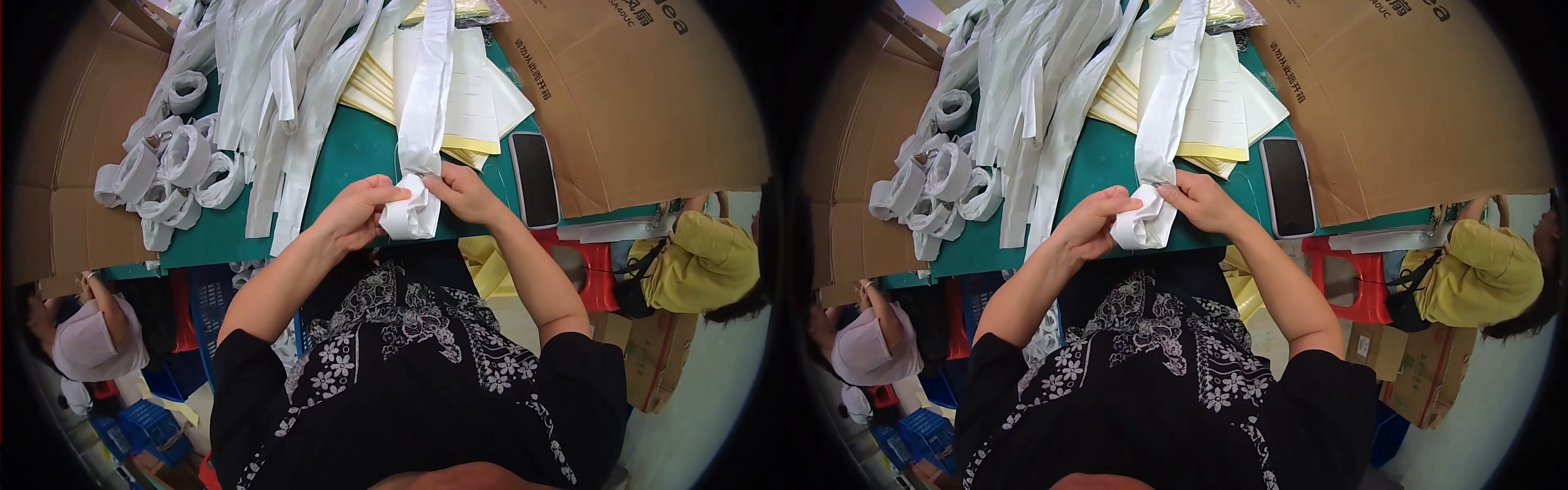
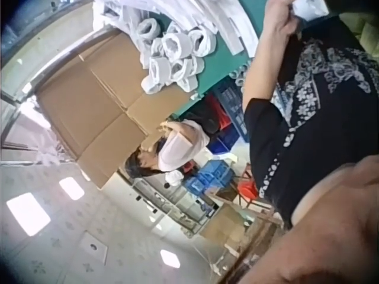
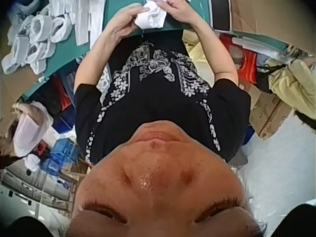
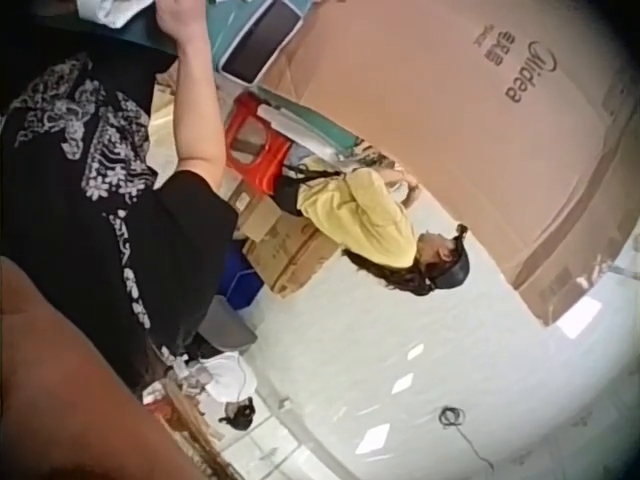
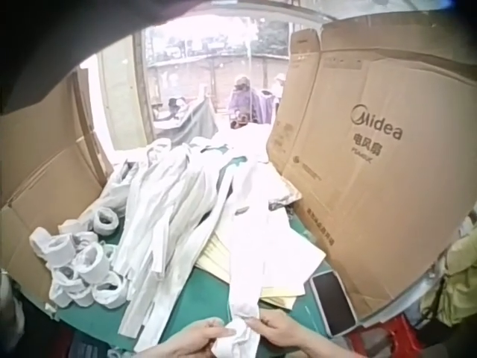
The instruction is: Rolling up fabric straps into neat coils and placing each coiled strap into a plastic packaging bag.
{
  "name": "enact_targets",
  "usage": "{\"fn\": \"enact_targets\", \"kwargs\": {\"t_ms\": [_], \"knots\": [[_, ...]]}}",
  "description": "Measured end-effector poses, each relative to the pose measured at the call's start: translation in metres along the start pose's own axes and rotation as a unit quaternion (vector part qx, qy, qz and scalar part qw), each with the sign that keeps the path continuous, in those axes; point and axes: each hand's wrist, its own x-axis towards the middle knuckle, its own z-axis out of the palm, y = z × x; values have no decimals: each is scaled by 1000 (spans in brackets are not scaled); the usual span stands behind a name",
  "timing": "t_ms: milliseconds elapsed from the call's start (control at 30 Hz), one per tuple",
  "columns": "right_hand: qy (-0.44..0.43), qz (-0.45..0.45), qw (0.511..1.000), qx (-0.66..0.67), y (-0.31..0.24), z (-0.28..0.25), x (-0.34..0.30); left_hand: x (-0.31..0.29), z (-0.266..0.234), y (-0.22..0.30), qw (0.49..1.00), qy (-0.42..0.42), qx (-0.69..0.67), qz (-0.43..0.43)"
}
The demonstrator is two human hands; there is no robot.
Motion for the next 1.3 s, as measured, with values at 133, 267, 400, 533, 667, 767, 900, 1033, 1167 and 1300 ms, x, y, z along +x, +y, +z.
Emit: {"fn": "enact_targets", "kwargs": {"t_ms": [133, 267, 400, 533, 667, 767, 900, 1033, 1167, 1300], "knots": [[-80, 15, 991, -103, -11, -12, -5, -1, 6, 11, 999, 8, -29, 41], [-93, -114, 979, -137, -15, 9, -2, 7, 4, 18, 997, 51, 1, 50], [63, 28, 997, -42, -1, 37, 0, 10, 5, 18, 993, 96, 21, 69], [138, 143, 969, 147, 5, 58, -4, 6, -15, 3, 992, 40, -11, 122], [150, 268, 892, 332, -13, 46, -10, -16, -18, -13, 743, -16, 456, 490], [76, 300, 888, 340, -11, 42, -14, -5, -27, -20, 551, -14, 615, 564], [88, 279, 886, 359, -22, 45, -16, -5, -24, -10, 501, -61, 605, 616], [15, 197, 840, 505, -4, 36, -15, -9, -13, -21, 556, -127, 541, 618], [56, 118, 854, 504, 2, 34, -11, -24, -6, -16, 739, -53, 518, 428], [95, 154, 915, 360, 0, 40, -12, -14, 7, -2, 921, 74, 295, 244]]}}
